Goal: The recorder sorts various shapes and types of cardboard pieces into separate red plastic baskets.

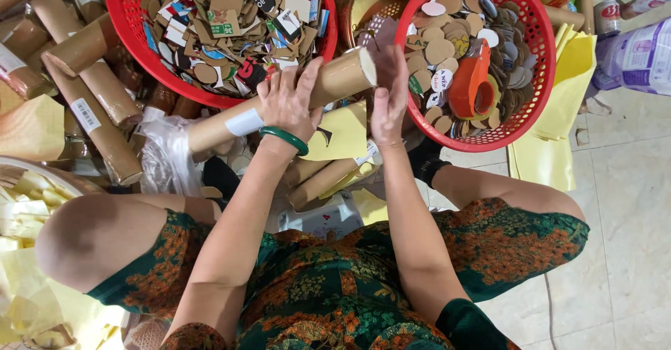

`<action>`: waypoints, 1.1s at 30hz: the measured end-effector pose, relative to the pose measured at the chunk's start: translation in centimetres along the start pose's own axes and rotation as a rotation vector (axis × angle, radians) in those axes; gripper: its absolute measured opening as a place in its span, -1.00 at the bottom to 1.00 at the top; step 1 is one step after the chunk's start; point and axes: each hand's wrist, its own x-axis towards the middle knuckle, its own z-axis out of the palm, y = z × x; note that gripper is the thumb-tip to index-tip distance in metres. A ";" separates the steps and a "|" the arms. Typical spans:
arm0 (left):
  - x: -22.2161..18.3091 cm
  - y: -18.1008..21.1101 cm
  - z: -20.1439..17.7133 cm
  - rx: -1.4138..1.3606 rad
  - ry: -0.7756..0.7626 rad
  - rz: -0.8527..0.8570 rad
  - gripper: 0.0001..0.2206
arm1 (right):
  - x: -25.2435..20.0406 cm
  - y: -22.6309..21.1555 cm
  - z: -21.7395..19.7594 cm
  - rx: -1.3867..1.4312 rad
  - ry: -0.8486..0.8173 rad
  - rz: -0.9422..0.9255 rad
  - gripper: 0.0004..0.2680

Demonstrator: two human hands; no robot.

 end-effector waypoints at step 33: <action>1.6 2.7 8.8 -1.677 0.505 -0.576 -0.14 | -4.5 5.3 5.2 0.421 0.156 0.617 -0.69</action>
